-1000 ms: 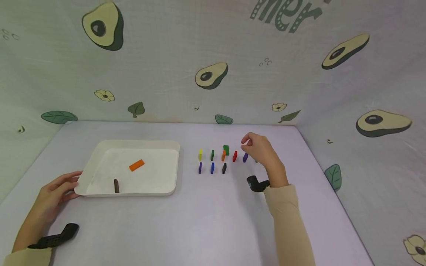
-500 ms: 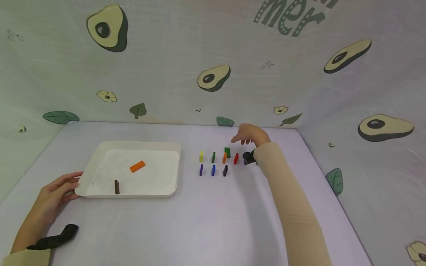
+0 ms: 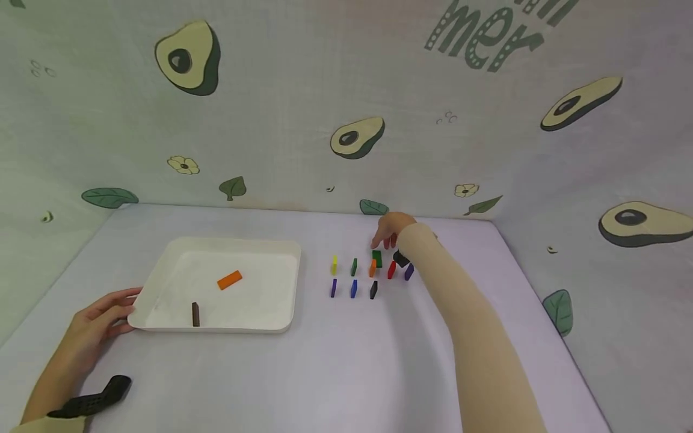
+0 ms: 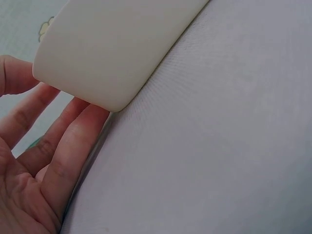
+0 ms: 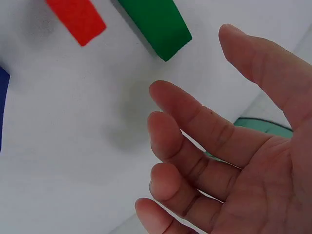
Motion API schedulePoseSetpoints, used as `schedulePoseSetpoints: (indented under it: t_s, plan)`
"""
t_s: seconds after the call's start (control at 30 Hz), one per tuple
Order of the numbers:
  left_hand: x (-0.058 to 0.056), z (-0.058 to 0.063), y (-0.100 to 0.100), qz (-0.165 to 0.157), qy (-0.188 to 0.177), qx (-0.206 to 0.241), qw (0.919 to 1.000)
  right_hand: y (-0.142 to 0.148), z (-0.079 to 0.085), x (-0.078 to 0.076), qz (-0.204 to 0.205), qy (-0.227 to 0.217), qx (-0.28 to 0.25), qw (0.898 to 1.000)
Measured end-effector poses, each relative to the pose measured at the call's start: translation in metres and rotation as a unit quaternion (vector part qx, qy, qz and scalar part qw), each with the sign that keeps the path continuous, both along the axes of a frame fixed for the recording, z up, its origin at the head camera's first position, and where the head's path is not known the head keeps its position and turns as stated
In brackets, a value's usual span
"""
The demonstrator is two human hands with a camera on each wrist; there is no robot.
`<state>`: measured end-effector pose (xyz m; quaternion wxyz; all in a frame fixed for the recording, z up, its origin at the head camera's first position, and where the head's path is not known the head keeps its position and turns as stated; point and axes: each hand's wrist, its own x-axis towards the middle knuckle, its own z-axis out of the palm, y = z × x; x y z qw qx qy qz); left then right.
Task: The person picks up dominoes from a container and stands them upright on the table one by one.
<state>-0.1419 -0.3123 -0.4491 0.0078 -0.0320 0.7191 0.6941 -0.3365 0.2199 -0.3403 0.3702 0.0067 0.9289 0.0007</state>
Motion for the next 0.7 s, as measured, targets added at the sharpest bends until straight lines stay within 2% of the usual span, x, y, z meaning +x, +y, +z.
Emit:
schedulePoseSetpoints:
  t_s: [0.17,0.33,0.57,0.7]
  plan:
    - [0.000,-0.001,0.000,-0.010,0.012,0.004,0.9999,-0.003,-0.011,-0.005,0.004,-0.012,0.015,1.000]
    - [-0.001,-0.001,-0.001,0.005,0.014,0.004,0.9999,-0.008,-0.013,-0.010,-0.028,-0.013,0.010,0.999]
    - [-0.002,-0.003,-0.001,0.014,-0.004,0.007,0.9999,-0.006,-0.017,-0.015,-0.041,-0.016,0.009,0.999]
    - [-0.002,-0.004,0.000,0.013,-0.001,0.009,0.9999,-0.004,-0.021,-0.013,-0.072,-0.021,-0.016,0.997]
